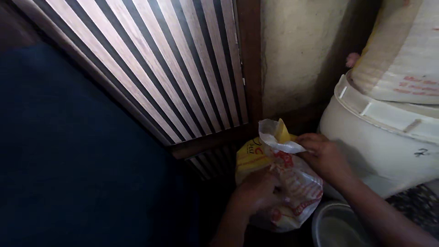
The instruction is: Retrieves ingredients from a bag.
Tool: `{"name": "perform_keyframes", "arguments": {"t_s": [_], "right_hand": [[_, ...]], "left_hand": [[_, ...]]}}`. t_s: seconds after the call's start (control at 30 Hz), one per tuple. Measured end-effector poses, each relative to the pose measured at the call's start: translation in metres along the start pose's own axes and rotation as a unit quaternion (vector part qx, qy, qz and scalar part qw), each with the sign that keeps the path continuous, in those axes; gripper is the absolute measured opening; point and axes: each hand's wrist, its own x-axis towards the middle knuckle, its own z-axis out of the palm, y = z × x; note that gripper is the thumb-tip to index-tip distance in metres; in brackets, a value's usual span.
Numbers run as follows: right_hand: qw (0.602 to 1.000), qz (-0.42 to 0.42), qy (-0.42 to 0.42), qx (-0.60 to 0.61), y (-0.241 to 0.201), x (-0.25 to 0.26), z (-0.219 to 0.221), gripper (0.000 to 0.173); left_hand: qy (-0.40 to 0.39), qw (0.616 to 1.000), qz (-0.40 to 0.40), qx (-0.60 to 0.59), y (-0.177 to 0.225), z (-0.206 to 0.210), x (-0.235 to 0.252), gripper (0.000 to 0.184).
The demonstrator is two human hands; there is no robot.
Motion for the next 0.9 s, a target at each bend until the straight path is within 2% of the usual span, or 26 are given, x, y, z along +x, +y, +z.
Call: {"name": "perform_keyframes", "arguments": {"t_s": [0.07, 0.1, 0.2, 0.3, 0.43, 0.57, 0.67, 0.73, 0.8, 0.83, 0.9], "right_hand": [[1.000, -0.005, 0.001, 0.001, 0.001, -0.002, -0.001, 0.018], [1.000, -0.005, 0.000, 0.004, 0.002, -0.003, -0.001, 0.018], [1.000, 0.007, -0.001, 0.016, 0.004, -0.001, -0.003, 0.017], [0.999, 0.024, -0.024, 0.022, 0.005, 0.004, -0.006, 0.017], [0.998, 0.040, -0.046, 0.032, 0.006, 0.006, -0.009, 0.017], [0.997, 0.037, -0.067, 0.022, 0.004, 0.002, -0.012, 0.020], [0.997, -0.001, -0.070, 0.008, 0.004, -0.004, -0.013, 0.025], [0.997, -0.025, -0.067, -0.019, 0.000, -0.011, -0.013, 0.034], [0.995, -0.072, -0.038, -0.055, -0.008, -0.024, -0.011, 0.048], [0.992, -0.104, -0.008, -0.066, -0.016, -0.033, -0.010, 0.050], [0.980, -0.171, 0.077, -0.072, -0.035, -0.057, -0.005, 0.040]], "left_hand": [[0.083, 0.994, -0.068, 0.020, -0.007, -0.009, -0.003, 0.036], [0.140, 0.987, -0.067, 0.034, -0.011, -0.011, -0.003, 0.031], [0.276, 0.958, 0.051, 0.052, -0.017, 0.000, 0.002, 0.020], [0.278, 0.953, 0.079, 0.091, -0.016, 0.012, 0.012, 0.020], [0.359, 0.919, 0.123, 0.107, -0.032, 0.027, 0.026, 0.017], [0.352, 0.920, 0.127, 0.117, -0.038, 0.024, 0.026, 0.011], [0.221, 0.966, 0.061, 0.120, -0.030, 0.007, 0.012, 0.016], [0.177, 0.976, 0.042, 0.119, -0.032, 0.003, 0.007, 0.019], [0.169, 0.979, 0.040, 0.103, -0.035, 0.005, 0.004, 0.024], [0.166, 0.981, 0.042, 0.087, -0.034, 0.005, 0.002, 0.026], [0.171, 0.982, 0.058, 0.053, -0.035, 0.005, 0.001, 0.027]]}}
